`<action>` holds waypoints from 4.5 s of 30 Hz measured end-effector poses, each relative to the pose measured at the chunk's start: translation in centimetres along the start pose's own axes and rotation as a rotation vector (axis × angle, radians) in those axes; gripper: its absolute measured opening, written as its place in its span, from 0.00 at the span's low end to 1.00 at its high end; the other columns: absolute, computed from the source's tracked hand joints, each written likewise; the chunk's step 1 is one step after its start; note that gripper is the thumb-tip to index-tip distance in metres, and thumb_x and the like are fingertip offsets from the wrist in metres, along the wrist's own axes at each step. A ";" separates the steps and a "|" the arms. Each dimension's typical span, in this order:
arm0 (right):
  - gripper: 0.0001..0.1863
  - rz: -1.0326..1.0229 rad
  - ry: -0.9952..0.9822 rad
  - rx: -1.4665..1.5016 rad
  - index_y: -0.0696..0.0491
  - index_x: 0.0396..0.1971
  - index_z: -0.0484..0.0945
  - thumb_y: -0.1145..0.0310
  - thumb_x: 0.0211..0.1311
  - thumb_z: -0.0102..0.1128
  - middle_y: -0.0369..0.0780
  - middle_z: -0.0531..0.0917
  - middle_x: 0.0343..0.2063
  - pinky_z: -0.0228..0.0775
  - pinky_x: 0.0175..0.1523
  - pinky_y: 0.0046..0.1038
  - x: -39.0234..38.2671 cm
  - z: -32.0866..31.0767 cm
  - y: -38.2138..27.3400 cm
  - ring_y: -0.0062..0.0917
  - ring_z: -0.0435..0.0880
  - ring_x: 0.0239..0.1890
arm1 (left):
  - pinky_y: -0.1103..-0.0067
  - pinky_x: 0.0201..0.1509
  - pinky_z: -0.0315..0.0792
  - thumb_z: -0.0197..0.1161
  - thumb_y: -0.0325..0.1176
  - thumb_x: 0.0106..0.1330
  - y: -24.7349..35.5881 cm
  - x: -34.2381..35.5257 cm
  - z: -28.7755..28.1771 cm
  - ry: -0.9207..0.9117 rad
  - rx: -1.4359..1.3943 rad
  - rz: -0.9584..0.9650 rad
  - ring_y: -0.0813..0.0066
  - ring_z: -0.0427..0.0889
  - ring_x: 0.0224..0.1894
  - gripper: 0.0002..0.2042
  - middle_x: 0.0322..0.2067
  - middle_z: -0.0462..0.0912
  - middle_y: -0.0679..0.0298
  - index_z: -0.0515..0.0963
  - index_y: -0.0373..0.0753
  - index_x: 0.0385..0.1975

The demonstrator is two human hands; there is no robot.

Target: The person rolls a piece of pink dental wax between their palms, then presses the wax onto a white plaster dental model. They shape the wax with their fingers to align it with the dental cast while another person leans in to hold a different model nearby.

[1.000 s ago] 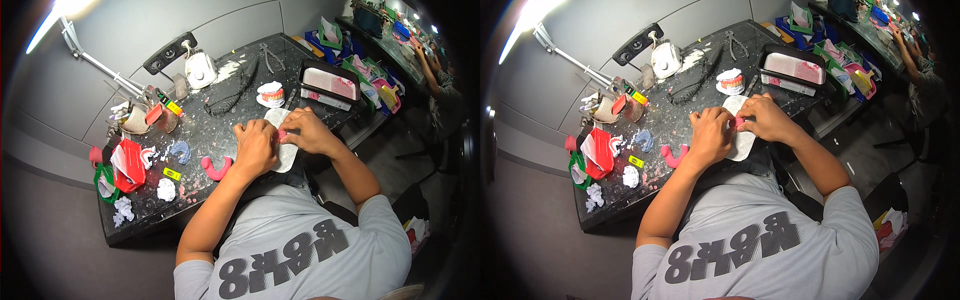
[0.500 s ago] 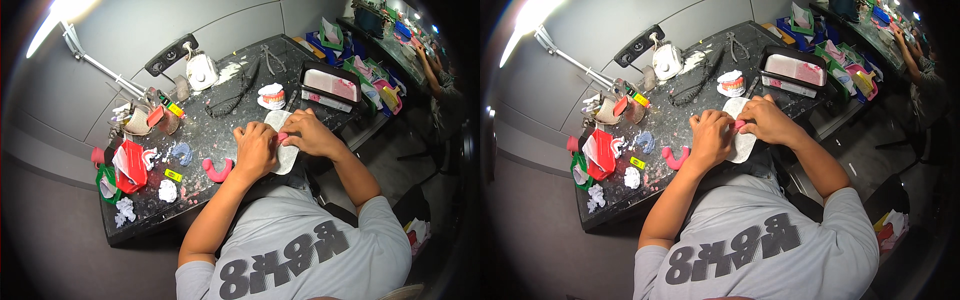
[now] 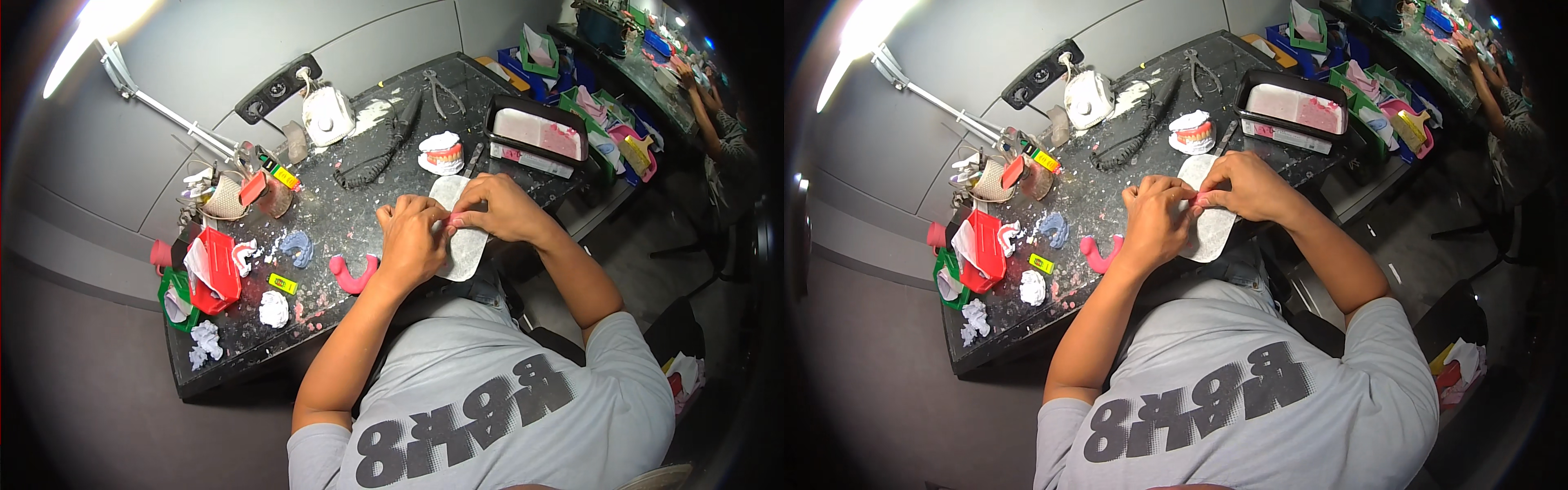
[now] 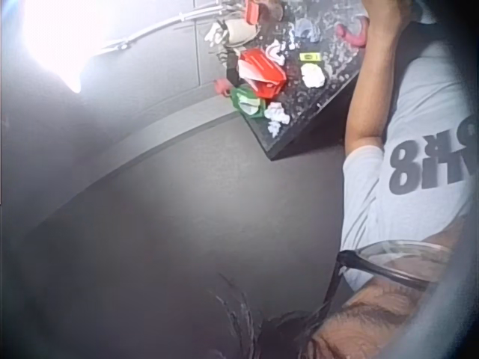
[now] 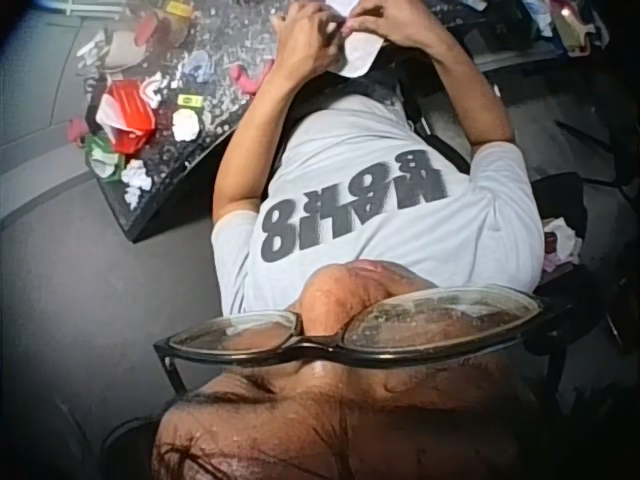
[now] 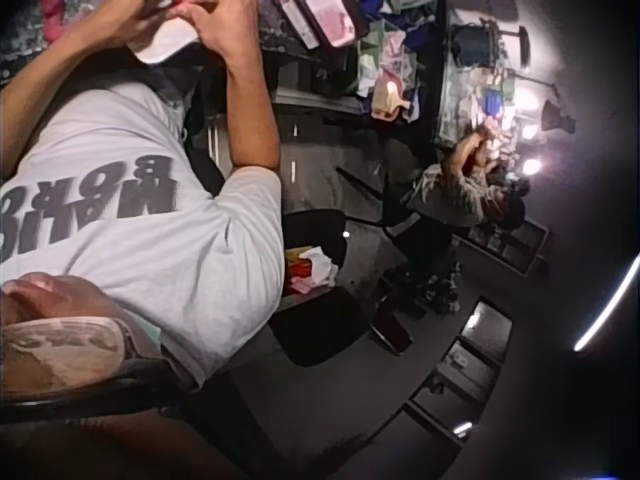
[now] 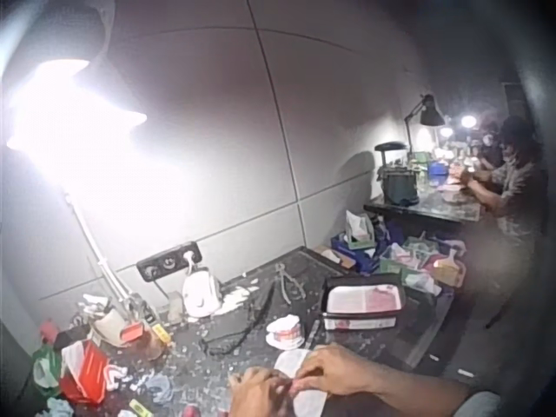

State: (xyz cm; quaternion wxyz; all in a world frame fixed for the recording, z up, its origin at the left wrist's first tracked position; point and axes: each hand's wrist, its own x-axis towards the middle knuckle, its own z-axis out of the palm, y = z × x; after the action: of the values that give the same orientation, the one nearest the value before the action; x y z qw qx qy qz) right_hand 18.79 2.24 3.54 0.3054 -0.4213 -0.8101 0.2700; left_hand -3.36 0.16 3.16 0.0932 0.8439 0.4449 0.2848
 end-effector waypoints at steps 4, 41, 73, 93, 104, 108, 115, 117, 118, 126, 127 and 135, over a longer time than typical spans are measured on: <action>0.11 0.069 0.010 0.071 0.54 0.34 0.93 0.64 0.55 0.79 0.44 0.91 0.34 0.79 0.49 0.35 0.1 -0.1 0.1 0.34 0.89 0.40 | 0.62 0.60 0.59 0.77 0.37 0.62 0.0 -0.1 0.1 0.000 -0.016 -0.006 0.64 0.79 0.54 0.10 0.44 0.88 0.67 0.90 0.40 0.39; 0.12 -0.131 -0.070 -0.183 0.55 0.38 0.91 0.63 0.59 0.76 0.40 0.88 0.37 0.68 0.59 0.37 -0.2 -0.1 -0.6 0.36 0.83 0.47 | 0.63 0.56 0.59 0.75 0.34 0.60 -0.2 1.0 -1.0 -0.120 0.084 0.078 0.63 0.78 0.52 0.09 0.42 0.86 0.67 0.89 0.43 0.39; 0.12 -0.135 -0.056 -0.095 0.55 0.39 0.90 0.64 0.60 0.75 0.44 0.85 0.35 0.69 0.58 0.41 -0.8 0.2 -0.1 0.41 0.81 0.48 | 0.65 0.55 0.60 0.73 0.39 0.61 -0.2 0.7 -0.7 -0.099 -0.011 0.092 0.64 0.79 0.50 0.12 0.44 0.85 0.64 0.87 0.40 0.39; 0.21 -0.295 0.275 -0.619 0.56 0.57 0.82 0.64 0.67 0.64 0.48 0.77 0.59 0.64 0.60 0.41 -4.8 3.5 -2.2 0.38 0.74 0.60 | 0.62 0.57 0.62 0.73 0.29 0.61 0.2 -2.3 0.4 0.122 0.188 0.148 0.65 0.81 0.49 0.14 0.46 0.87 0.65 0.87 0.41 0.47; 0.28 -0.195 0.299 -0.582 0.55 0.63 0.80 0.55 0.69 0.60 0.51 0.68 0.71 0.52 0.73 0.53 -5.6 4.8 -1.8 0.45 0.65 0.72 | 0.58 0.58 0.61 0.72 0.32 0.61 1.4 -2.2 0.2 0.164 0.226 0.254 0.63 0.81 0.51 0.14 0.47 0.85 0.61 0.86 0.39 0.47; 0.28 -0.150 0.254 -0.484 0.54 0.63 0.80 0.55 0.68 0.60 0.52 0.65 0.73 0.47 0.76 0.54 -5.7 4.1 -1.6 0.47 0.61 0.75 | 0.57 0.58 0.61 0.71 0.34 0.62 1.6 -2.0 -0.3 0.138 0.192 0.256 0.63 0.81 0.51 0.14 0.47 0.85 0.61 0.86 0.39 0.47; 0.27 -0.154 0.225 -0.430 0.53 0.60 0.82 0.55 0.66 0.62 0.51 0.64 0.75 0.44 0.77 0.55 -5.5 2.1 -1.8 0.46 0.57 0.76 | 0.56 0.56 0.61 0.72 0.36 0.59 1.6 -1.7 -0.6 0.024 0.267 0.286 0.62 0.79 0.53 0.12 0.45 0.81 0.64 0.84 0.40 0.40; 0.26 -0.158 0.216 -0.461 0.53 0.60 0.82 0.56 0.66 0.62 0.50 0.64 0.75 0.44 0.78 0.54 -5.5 2.5 -2.0 0.46 0.58 0.76 | 0.56 0.56 0.61 0.72 0.36 0.58 1.5 -1.8 -0.7 0.012 0.298 0.289 0.62 0.79 0.53 0.13 0.45 0.81 0.64 0.84 0.41 0.41; 0.26 -0.170 0.236 -0.509 0.55 0.60 0.82 0.56 0.66 0.62 0.49 0.64 0.75 0.44 0.78 0.54 -5.5 2.9 -2.0 0.45 0.58 0.76 | 0.56 0.56 0.61 0.72 0.36 0.58 1.6 -1.9 -0.7 0.007 0.296 0.288 0.62 0.79 0.53 0.13 0.45 0.81 0.64 0.84 0.41 0.41; 0.28 -0.203 0.262 -0.643 0.59 0.62 0.78 0.56 0.69 0.59 0.47 0.63 0.78 0.43 0.79 0.55 -5.6 4.7 -1.8 0.45 0.57 0.79 | 0.54 0.61 0.60 0.67 0.36 0.59 1.9 -1.9 -0.9 0.044 0.228 0.233 0.59 0.78 0.58 0.19 0.52 0.82 0.59 0.84 0.38 0.50; 0.28 -0.207 0.280 -0.635 0.60 0.61 0.79 0.55 0.69 0.58 0.47 0.63 0.77 0.43 0.79 0.55 -5.6 4.7 -1.8 0.45 0.57 0.78 | 0.54 0.61 0.60 0.67 0.36 0.59 1.9 -1.8 -0.9 0.047 0.227 0.232 0.59 0.78 0.58 0.19 0.52 0.82 0.59 0.84 0.38 0.50; 0.29 -0.143 0.223 -0.523 0.61 0.63 0.78 0.55 0.72 0.54 0.50 0.60 0.78 0.44 0.78 0.52 -5.9 3.2 -1.9 0.46 0.57 0.78 | 0.51 0.61 0.59 0.68 0.38 0.58 1.3 -1.7 -0.3 -0.084 0.193 0.243 0.55 0.74 0.62 0.20 0.56 0.76 0.53 0.81 0.38 0.50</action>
State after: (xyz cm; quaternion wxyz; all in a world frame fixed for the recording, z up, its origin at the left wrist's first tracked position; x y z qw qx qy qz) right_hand 18.18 -4.35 1.15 0.2918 -0.4544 -0.8414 -0.0182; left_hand -3.33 -2.01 3.25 -0.0048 0.9078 0.3604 0.2145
